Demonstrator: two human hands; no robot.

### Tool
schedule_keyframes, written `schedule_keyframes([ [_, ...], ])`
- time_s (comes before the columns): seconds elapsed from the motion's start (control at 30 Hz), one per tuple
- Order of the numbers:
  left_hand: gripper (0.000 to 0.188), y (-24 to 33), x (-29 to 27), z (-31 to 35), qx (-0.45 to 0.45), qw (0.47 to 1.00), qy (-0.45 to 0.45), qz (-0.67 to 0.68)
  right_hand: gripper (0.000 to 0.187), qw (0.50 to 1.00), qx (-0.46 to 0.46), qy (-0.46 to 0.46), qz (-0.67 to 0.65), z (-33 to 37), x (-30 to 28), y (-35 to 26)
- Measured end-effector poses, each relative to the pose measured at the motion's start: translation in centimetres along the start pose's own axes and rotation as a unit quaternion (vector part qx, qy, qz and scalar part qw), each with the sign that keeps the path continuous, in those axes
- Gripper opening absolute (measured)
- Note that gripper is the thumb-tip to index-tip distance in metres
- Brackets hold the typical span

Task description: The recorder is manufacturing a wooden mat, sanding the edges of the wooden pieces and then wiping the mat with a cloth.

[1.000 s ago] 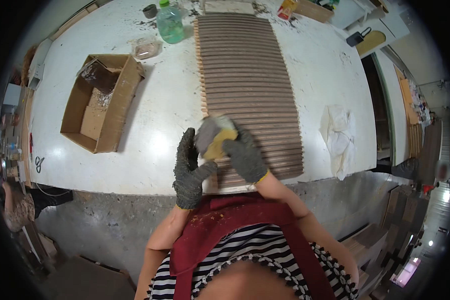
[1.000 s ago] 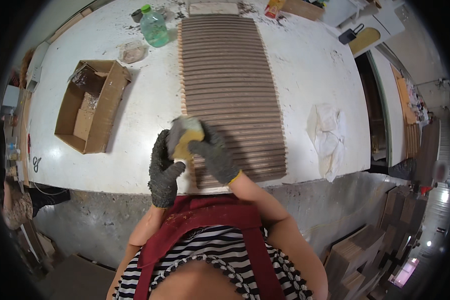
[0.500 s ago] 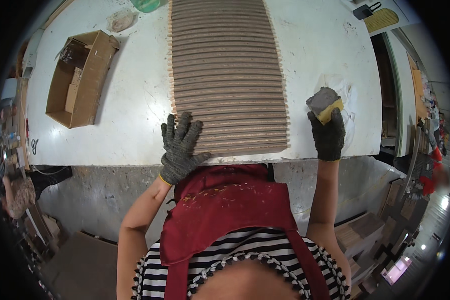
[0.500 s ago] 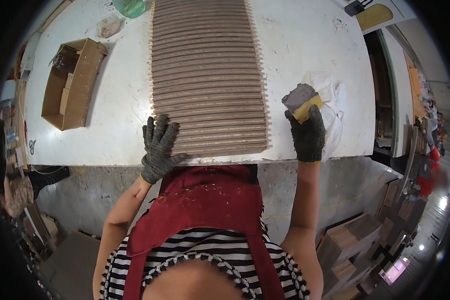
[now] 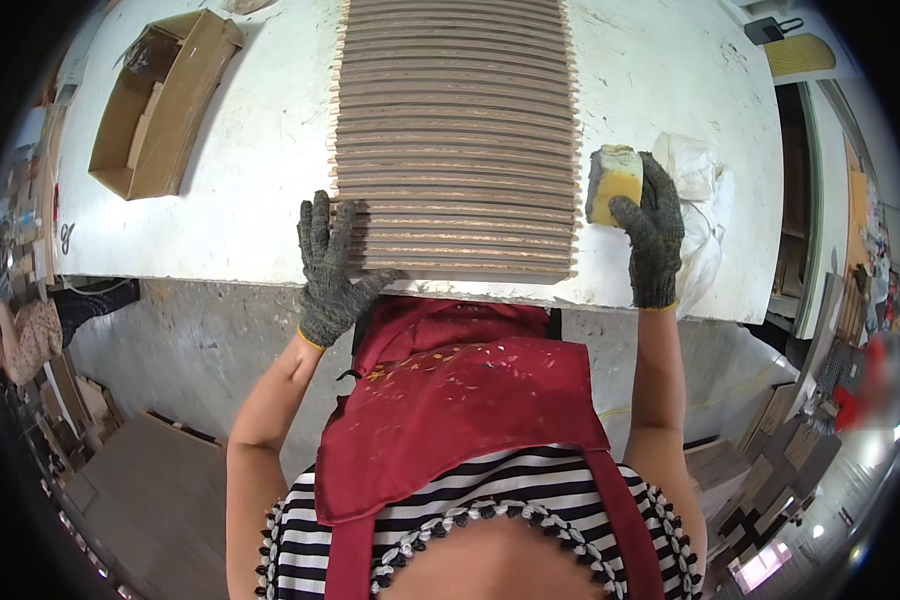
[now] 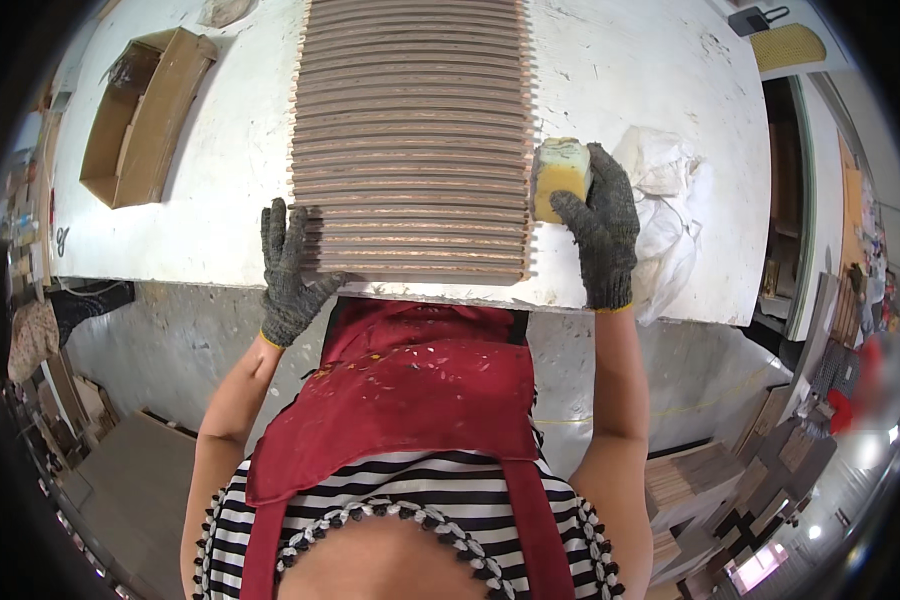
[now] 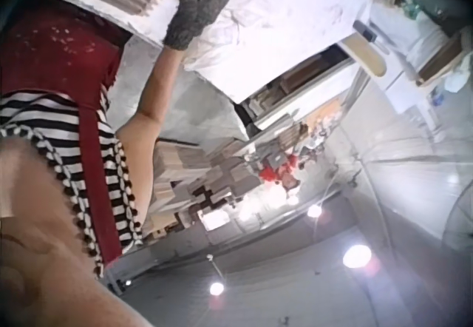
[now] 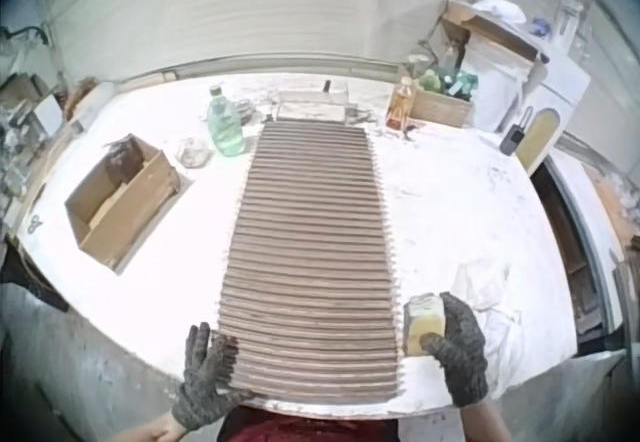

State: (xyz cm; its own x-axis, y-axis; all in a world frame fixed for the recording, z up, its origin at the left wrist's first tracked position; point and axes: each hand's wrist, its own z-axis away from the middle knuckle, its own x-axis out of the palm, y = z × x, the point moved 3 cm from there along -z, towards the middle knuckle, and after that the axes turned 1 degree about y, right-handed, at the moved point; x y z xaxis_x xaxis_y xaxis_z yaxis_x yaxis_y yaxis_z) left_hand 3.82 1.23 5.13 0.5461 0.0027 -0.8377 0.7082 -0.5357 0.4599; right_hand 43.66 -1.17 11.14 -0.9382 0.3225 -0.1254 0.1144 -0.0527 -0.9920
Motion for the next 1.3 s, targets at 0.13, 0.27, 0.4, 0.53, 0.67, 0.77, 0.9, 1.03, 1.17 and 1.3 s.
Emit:
schedule_keyframes([
  [0.13,0.097,-0.1,0.4,1.2,-0.031,0.999,0.007,0.008,0.066,0.971,-0.104,-0.037,0.213,1.5,2.1,-1.1],
  [0.27,0.082,-1.0,1.0,1.5,-0.057,0.997,0.009,0.051,0.068,0.896,-0.283,-0.167,0.300,4.2,7.0,-1.7],
  [0.4,0.085,-1.1,1.4,1.7,-0.074,0.994,0.013,0.076,0.067,0.839,-0.324,-0.280,0.335,5.9,11.5,-2.1],
  [0.53,0.087,-1.1,1.3,1.6,-0.051,0.998,0.011,0.041,0.060,0.782,-0.378,-0.322,0.378,6.4,13.8,-3.0],
  [0.67,0.087,-1.2,1.3,1.6,-0.059,0.997,0.004,0.053,0.055,0.764,-0.395,-0.334,0.385,6.5,14.1,-2.2],
  [0.77,0.085,-1.2,1.4,1.7,-0.075,0.995,0.002,0.069,0.053,0.763,-0.413,-0.330,0.372,5.3,13.5,-1.1],
  [0.9,0.085,-1.3,1.4,1.8,-0.077,0.995,0.002,0.066,0.049,0.779,-0.415,-0.232,0.409,-1.8,10.0,-1.1],
  [1.03,0.083,-1.3,1.3,1.9,-0.078,0.994,-0.006,0.082,0.057,0.756,-0.270,-0.053,0.594,-10.4,4.1,-2.5],
  [1.17,0.083,-1.1,1.2,1.7,-0.057,0.996,0.007,0.064,0.060,0.804,-0.394,-0.109,0.432,-6.0,5.5,-3.0],
  [1.3,0.084,-1.0,1.1,1.6,-0.095,0.990,-0.017,0.104,0.050,0.709,-0.441,-0.302,0.460,6.4,11.8,-0.3],
])
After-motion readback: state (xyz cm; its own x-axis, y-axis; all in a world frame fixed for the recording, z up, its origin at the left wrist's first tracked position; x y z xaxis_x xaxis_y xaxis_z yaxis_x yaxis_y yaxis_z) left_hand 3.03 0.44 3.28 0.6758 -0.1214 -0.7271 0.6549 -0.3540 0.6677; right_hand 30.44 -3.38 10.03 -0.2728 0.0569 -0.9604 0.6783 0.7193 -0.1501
